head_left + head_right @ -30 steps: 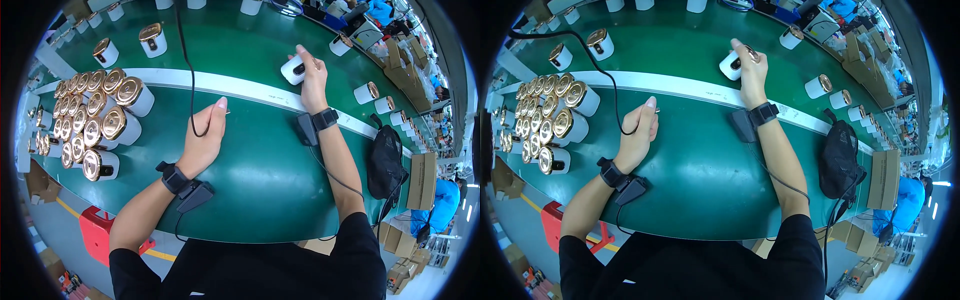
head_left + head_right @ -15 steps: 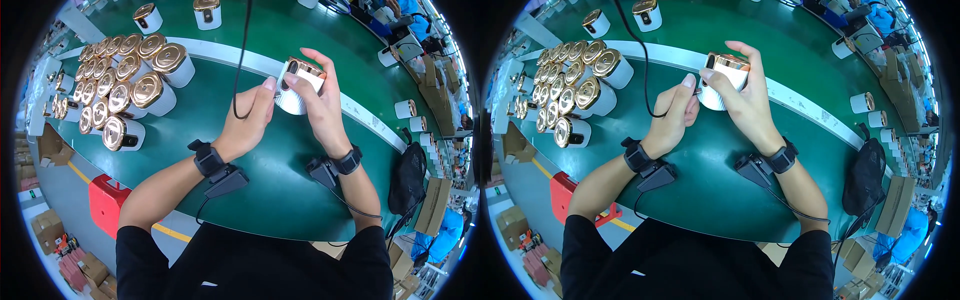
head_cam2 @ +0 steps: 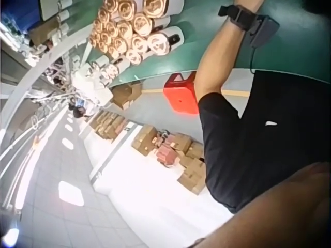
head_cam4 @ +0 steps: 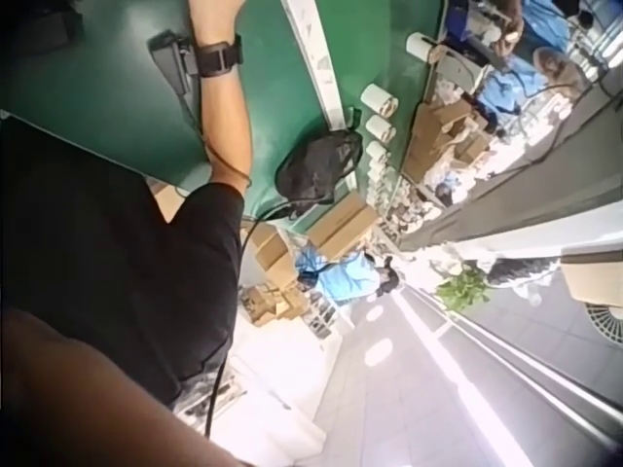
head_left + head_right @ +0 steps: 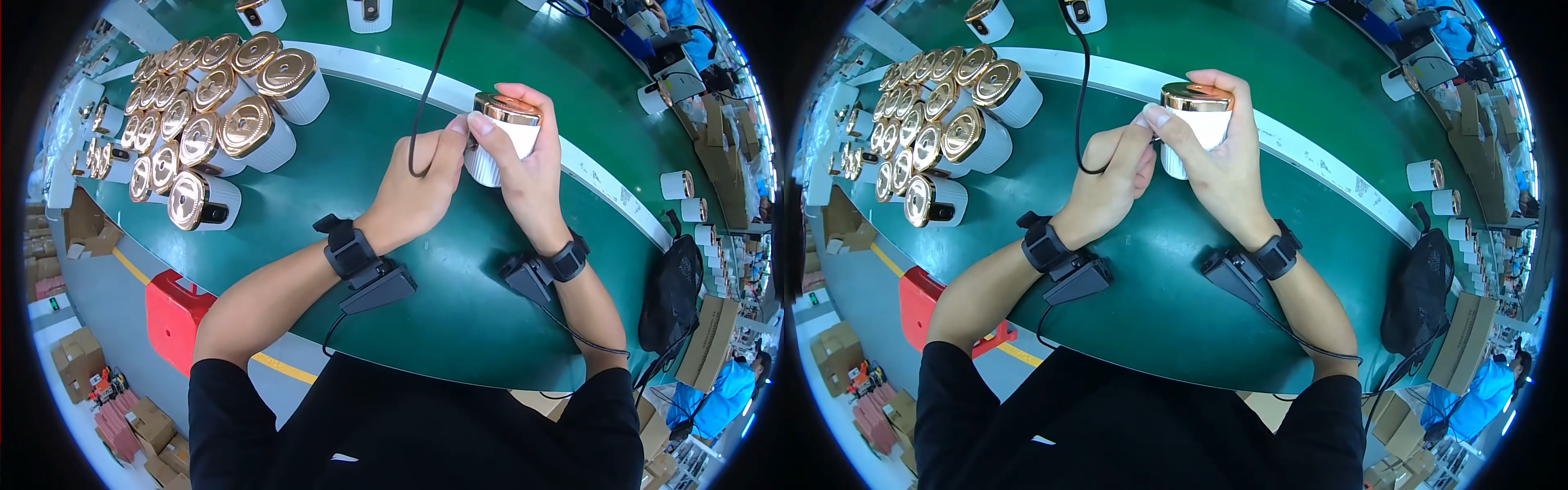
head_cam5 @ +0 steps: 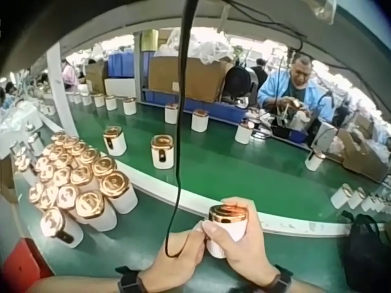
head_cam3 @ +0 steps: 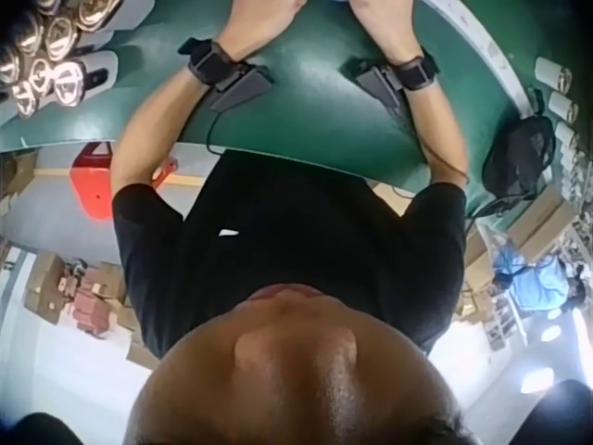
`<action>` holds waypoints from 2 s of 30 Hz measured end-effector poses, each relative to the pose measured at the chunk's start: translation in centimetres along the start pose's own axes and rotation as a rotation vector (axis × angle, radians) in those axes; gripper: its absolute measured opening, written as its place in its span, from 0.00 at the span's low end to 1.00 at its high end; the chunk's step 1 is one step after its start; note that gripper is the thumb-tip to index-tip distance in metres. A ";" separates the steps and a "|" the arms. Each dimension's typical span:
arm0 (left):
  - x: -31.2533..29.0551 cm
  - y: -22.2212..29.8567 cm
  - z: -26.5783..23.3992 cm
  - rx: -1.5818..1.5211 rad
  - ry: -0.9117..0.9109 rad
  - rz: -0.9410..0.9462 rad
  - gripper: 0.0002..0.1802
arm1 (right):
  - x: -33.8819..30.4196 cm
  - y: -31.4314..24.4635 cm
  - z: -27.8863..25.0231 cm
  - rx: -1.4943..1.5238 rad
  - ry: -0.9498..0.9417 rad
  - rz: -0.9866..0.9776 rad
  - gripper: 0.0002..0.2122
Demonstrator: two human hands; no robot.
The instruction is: The person picks up a humidifier, inserts a cable into its port, and places it on the conveyor belt, repeating this process for several units. Occasionally, the person also adjusts the position of other humidifiers already on the belt.
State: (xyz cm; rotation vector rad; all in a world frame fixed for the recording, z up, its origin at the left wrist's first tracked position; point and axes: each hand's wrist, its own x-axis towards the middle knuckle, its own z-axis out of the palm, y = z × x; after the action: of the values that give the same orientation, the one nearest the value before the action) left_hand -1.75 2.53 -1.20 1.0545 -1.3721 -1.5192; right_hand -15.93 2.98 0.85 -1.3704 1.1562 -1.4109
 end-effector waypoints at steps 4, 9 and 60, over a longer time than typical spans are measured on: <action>0.3 -0.1 -0.2 0.006 -0.005 0.010 0.26 | -0.5 -0.3 0.3 -0.071 -0.020 -0.075 0.20; -0.1 0.2 0.2 0.062 0.059 0.121 0.24 | -0.9 0.3 1.1 0.043 0.029 -0.039 0.19; 0.0 1.3 0.3 -0.184 0.047 -0.117 0.28 | 1.4 2.3 -3.5 0.299 0.061 0.167 0.21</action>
State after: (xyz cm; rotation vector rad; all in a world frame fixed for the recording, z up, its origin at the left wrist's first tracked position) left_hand -1.98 2.57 0.08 1.0630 -1.1311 -1.6603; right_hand -19.62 1.31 -1.01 -1.0065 1.0244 -1.4450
